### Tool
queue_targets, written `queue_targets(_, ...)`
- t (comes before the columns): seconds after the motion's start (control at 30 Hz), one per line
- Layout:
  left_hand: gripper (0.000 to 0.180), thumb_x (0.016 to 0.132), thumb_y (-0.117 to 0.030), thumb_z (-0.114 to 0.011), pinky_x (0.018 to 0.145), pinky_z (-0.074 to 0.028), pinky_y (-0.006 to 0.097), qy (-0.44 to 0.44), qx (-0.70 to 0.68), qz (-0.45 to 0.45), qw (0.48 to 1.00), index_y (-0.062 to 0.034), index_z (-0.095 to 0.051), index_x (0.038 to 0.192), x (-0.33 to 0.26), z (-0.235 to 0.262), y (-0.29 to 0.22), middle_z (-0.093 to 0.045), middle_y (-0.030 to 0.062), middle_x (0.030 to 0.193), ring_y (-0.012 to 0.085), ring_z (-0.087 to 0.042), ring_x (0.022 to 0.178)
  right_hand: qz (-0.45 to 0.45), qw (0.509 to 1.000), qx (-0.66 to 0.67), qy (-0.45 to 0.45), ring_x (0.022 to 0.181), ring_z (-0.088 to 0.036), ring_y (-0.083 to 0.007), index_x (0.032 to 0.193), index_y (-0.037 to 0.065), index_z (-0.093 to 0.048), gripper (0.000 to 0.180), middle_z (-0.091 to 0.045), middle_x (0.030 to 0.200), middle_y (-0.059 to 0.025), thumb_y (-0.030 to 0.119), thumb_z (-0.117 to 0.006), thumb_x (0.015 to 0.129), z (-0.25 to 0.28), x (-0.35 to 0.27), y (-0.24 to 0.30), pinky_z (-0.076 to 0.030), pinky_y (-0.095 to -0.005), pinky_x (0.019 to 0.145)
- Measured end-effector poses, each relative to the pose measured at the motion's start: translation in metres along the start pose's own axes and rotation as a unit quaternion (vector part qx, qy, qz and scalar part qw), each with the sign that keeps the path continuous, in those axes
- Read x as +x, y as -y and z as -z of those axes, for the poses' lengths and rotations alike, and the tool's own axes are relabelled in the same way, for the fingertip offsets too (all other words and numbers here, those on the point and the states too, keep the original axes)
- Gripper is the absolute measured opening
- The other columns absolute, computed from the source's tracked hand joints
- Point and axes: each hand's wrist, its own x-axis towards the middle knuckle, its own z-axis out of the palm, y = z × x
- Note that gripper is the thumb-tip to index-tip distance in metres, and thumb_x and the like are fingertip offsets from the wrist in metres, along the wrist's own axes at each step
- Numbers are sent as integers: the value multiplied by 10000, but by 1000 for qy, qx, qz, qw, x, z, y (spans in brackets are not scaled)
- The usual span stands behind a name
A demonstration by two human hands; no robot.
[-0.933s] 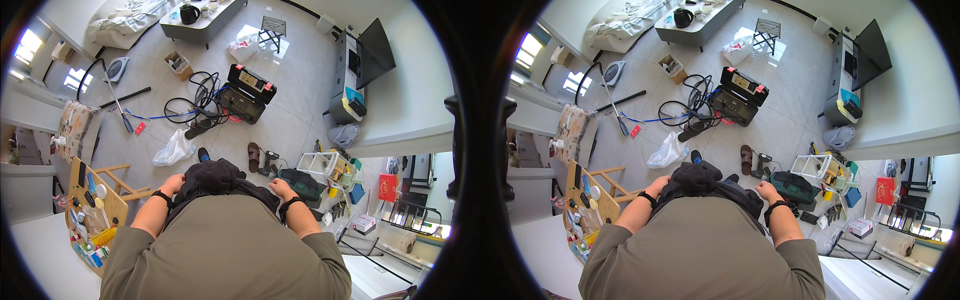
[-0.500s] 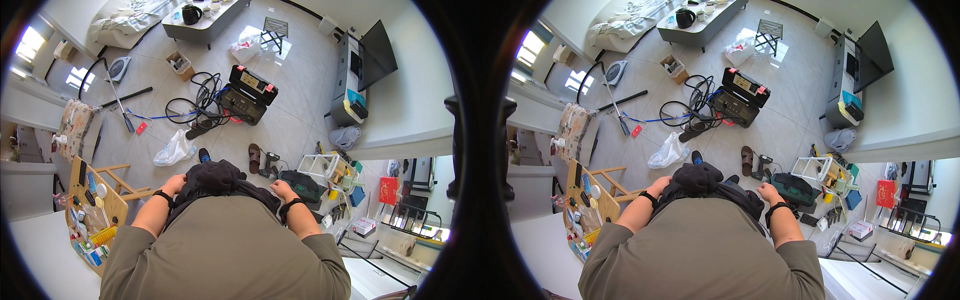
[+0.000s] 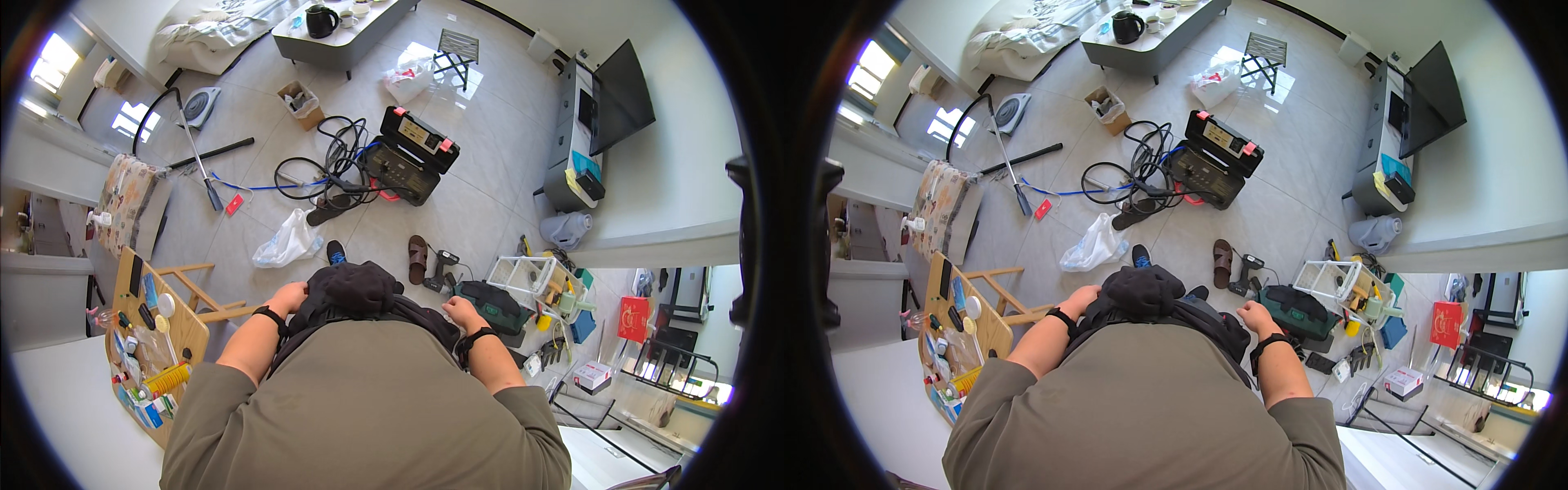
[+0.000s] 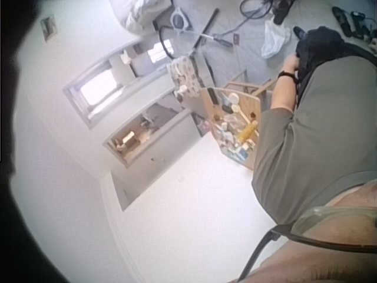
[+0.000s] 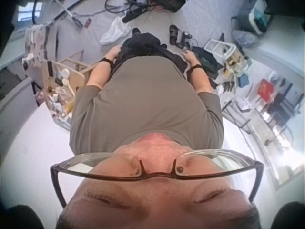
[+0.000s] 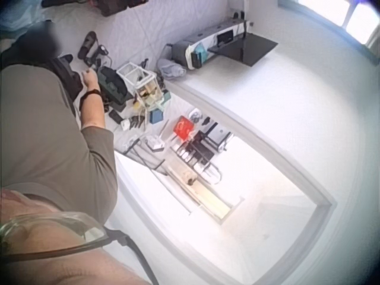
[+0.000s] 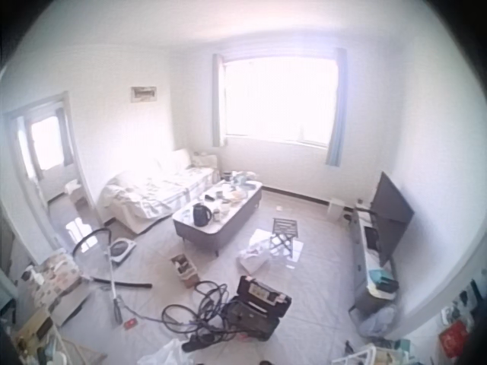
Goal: The person removes a metal mop handle from a plastic bag, then walks through a bedroom and balcony area before returning to the main room. They pick up a mop head and attach it to the handle, completing the assembly.
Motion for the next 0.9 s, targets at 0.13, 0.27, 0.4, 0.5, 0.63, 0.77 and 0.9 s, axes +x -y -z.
queue_targets(0.13,288,779,-259,-567,791,-471,421,-5,27,15,1000,-60,-618,981,-7,4,-6,-638,172,995,359,-584,951,11,1000,-7,0,730,-639,-272,897,4,-629,327,-657,776,-146,311,-626,786,1,-4,5,-492,-381,702)
queue_targets(0.27,261,790,-210,-546,814,-468,427,-5,35,27,999,-68,-614,998,-8,3,-7,-638,162,1008,353,-583,964,18,1000,-11,-6,733,-638,-272,864,3,-637,317,-656,771,-146,309,-633,782,1,-1,3,-491,-373,705)
queue_targets(0.4,266,785,-213,-544,821,-468,425,-4,33,26,999,-78,-615,1004,-4,-3,-2,-636,168,1016,353,-582,972,18,1000,-12,0,780,-637,-279,866,11,-642,311,-659,788,-154,309,-634,777,3,6,-2,-488,-373,722)
queue_targets(0.5,274,781,-210,-538,827,-470,425,-18,29,24,999,-68,-621,1001,-1,-9,2,-633,177,1026,355,-582,980,38,998,-49,-5,782,-637,-282,865,17,-648,303,-660,792,-156,306,-631,774,8,9,-2,-489,-373,720)
queue_targets(0.63,296,763,-272,-588,777,-474,430,-29,-1,28,999,-68,-637,971,1,-14,4,-644,172,981,363,-594,928,44,997,-68,-10,717,-643,-271,874,19,-655,304,-654,757,-152,303,-631,769,12,9,6,-502,-377,668)
queue_targets(0.77,300,773,-235,-566,798,-468,426,-10,-4,40,999,-82,-631,1022,-2,-11,-1,-639,163,1015,357,-586,959,25,999,-32,16,650,-621,-224,856,-5,-637,283,-639,706,-128,267,-635,776,16,5,16,-490,-347,615)
queue_targets(0.9,308,778,-223,-557,814,-464,426,3,-3,51,999,-84,-627,1044,-7,-6,-7,-633,169,1038,352,-583,982,41,999,-31,19,623,-602,-204,837,-4,-625,257,-625,679,-103,247,-625,781,17,5,23,-477,-335,604)
